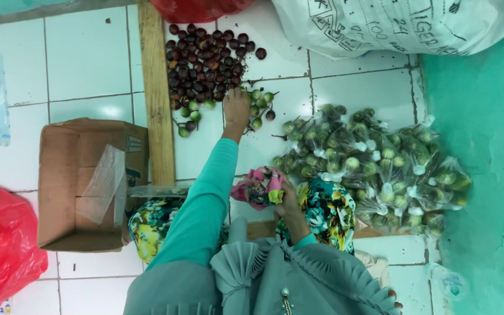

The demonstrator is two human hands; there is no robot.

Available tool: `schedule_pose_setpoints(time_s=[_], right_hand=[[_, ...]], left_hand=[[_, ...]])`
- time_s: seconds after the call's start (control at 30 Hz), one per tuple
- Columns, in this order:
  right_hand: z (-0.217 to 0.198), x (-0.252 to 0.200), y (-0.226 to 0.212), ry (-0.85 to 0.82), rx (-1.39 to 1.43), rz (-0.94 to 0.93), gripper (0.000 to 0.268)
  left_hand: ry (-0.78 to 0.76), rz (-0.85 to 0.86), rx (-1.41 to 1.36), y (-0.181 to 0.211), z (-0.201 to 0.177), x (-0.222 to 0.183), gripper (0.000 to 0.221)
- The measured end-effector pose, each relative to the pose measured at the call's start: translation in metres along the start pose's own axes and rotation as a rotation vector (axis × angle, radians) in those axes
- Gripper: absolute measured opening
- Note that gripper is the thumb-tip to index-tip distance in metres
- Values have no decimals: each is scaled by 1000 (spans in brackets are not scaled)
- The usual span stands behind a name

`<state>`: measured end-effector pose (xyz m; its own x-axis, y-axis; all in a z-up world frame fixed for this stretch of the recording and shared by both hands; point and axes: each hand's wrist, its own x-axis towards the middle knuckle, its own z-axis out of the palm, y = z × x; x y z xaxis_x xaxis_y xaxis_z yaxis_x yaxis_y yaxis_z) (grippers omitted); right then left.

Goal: Sorting small eggplants and placing them into plastic bags

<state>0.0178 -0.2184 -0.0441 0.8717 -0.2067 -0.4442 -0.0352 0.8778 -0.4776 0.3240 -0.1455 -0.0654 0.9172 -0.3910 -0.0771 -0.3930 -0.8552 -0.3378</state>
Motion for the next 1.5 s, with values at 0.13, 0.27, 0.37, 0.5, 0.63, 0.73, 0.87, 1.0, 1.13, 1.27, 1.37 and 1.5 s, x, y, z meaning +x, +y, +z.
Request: schedule_pose_setpoints(time_s=[0.13, 0.27, 0.37, 0.5, 0.63, 0.73, 0.87, 1.0, 1.13, 1.27, 1.37, 1.5], right_hand=[[-17, 10, 8, -45, 60, 55, 49], [-16, 8, 4, -32, 36, 40, 49], [-14, 7, 1, -31, 14, 31, 48], [-10, 3, 2, -55, -23, 22, 48], [-45, 18, 19, 49, 126, 47, 41], [-78, 33, 33, 123, 241, 55, 32], [-4, 7, -2, 190, 257, 75, 34], [-19, 14, 42, 130, -204, 80, 20], [-15, 9, 49, 129, -419, -34, 26], [-25, 10, 57, 151, -392, -66, 35], [-42, 18, 69, 213, -315, -79, 25], [-90, 53, 81, 286, -223, -106, 16]], left_hand=[[-215, -109, -9, 14, 2, 21, 26], [-228, -200, -97, 24, 31, 29, 51], [-165, -233, -191, 20, 40, 27, 52], [-31, -222, -438, 2, 18, 0, 49], [230, -198, -815, -15, -12, -68, 40], [39, -248, -1415, -23, -28, -131, 43], [-35, -266, -1568, -14, -27, -210, 44], [-54, 12, -1231, 36, 16, -268, 53], [-103, 22, -1143, 39, -6, -281, 57], [-218, 0, -1104, 34, -15, -278, 53], [-266, -25, -1095, 36, -16, -278, 46], [-322, -9, -1127, 41, -30, -278, 40]])
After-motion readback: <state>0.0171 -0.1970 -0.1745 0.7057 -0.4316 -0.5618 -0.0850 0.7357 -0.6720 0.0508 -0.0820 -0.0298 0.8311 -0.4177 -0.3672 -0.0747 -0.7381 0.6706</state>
